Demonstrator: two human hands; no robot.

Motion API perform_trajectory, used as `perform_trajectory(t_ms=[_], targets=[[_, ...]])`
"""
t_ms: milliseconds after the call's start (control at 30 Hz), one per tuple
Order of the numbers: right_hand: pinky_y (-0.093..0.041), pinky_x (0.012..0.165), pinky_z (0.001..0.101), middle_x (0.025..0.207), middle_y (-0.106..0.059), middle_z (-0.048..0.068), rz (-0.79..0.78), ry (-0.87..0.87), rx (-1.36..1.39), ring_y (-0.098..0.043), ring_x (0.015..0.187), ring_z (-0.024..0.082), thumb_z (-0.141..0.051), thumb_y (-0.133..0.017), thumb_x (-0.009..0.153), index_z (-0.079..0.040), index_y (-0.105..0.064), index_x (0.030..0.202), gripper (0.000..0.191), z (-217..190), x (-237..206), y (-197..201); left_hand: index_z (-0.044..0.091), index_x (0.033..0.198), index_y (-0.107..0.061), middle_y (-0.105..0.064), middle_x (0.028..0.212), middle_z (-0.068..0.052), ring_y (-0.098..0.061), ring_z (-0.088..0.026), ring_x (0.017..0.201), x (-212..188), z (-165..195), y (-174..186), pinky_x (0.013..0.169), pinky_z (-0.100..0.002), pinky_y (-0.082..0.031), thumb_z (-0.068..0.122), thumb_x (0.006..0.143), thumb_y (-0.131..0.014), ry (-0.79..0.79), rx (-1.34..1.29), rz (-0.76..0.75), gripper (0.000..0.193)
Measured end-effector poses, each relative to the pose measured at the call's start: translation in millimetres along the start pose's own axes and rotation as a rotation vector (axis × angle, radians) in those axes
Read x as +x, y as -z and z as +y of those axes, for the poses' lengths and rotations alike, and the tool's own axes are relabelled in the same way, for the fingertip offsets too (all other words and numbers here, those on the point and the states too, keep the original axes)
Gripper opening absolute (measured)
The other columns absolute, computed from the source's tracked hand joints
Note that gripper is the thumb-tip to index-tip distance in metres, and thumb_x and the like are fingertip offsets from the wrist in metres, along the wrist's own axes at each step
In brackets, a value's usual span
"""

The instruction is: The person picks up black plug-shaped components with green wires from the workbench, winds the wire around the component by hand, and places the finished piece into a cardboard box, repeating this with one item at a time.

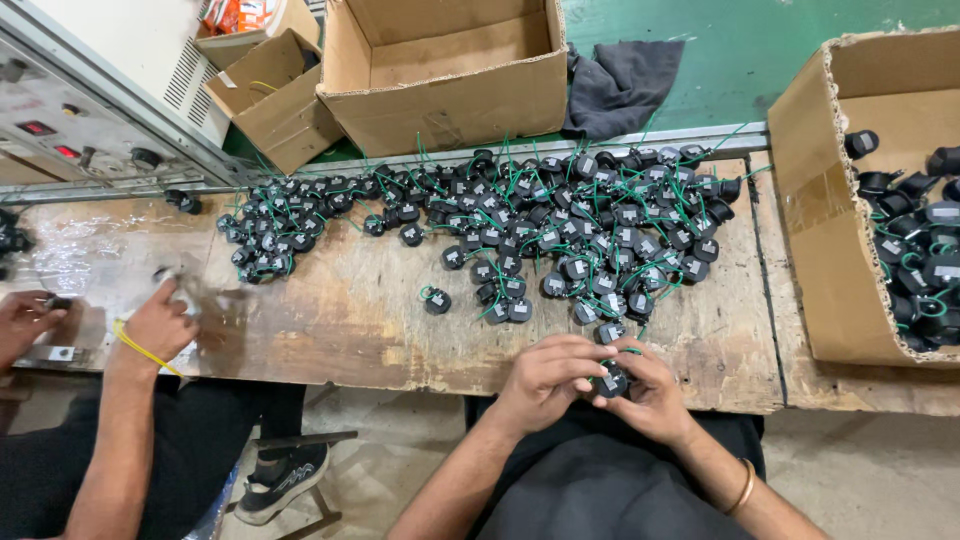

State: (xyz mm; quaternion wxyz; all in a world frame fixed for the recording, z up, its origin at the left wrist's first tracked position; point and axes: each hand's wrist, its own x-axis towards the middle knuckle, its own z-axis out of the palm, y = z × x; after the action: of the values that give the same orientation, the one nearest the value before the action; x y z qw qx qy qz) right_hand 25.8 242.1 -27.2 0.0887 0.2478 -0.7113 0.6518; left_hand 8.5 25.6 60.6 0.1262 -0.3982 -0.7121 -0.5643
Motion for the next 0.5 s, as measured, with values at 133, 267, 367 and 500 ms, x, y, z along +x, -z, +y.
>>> perform_trajectory(t_ms=[133,267,367,500], targets=[[-0.053,0.083,0.0345,0.11,-0.065,0.012,0.016,-0.018,-0.159,-0.066,0.097,0.025,-0.007,-0.087,0.063,-0.002,-0.069,0.105,0.046,-7,4,-4,0.006,0.096,-0.065,-0.074,0.111,-0.011,-0.069,-0.03,0.107,-7,-3,-4,0.094,-0.039,-0.056,0.003,0.079,-0.083,0.14,-0.104,0.069,0.024],[-0.056,0.078,0.0325,0.107,-0.066,0.011,-0.076,-0.05,-0.119,-0.067,0.093,0.023,-0.01,-0.09,0.069,-0.003,-0.072,0.104,0.04,-14,4,-7,0.005,0.085,-0.057,-0.071,0.097,-0.008,-0.066,-0.021,0.091,-10,-2,-26,0.081,-0.035,-0.053,0.005,0.081,-0.085,0.477,-0.401,0.213,0.029],[-0.055,0.08,0.0335,0.105,-0.064,0.011,-0.073,0.022,-0.079,-0.065,0.095,0.023,-0.011,-0.091,0.068,-0.003,-0.07,0.1,0.039,-15,6,-6,0.005,0.084,-0.059,-0.073,0.096,-0.008,-0.07,-0.019,0.09,-8,-4,-17,0.08,-0.033,-0.055,0.006,0.081,-0.086,0.356,-0.242,0.187,0.028],[-0.055,0.083,0.0349,0.104,-0.06,0.009,0.003,0.005,0.022,-0.066,0.093,0.02,-0.013,-0.091,0.071,-0.007,-0.058,0.088,0.037,-16,9,2,0.006,0.088,-0.068,-0.075,0.099,-0.008,-0.072,-0.019,0.094,6,-20,31,0.081,-0.032,-0.06,0.008,0.084,-0.082,0.248,0.027,0.348,0.015]])
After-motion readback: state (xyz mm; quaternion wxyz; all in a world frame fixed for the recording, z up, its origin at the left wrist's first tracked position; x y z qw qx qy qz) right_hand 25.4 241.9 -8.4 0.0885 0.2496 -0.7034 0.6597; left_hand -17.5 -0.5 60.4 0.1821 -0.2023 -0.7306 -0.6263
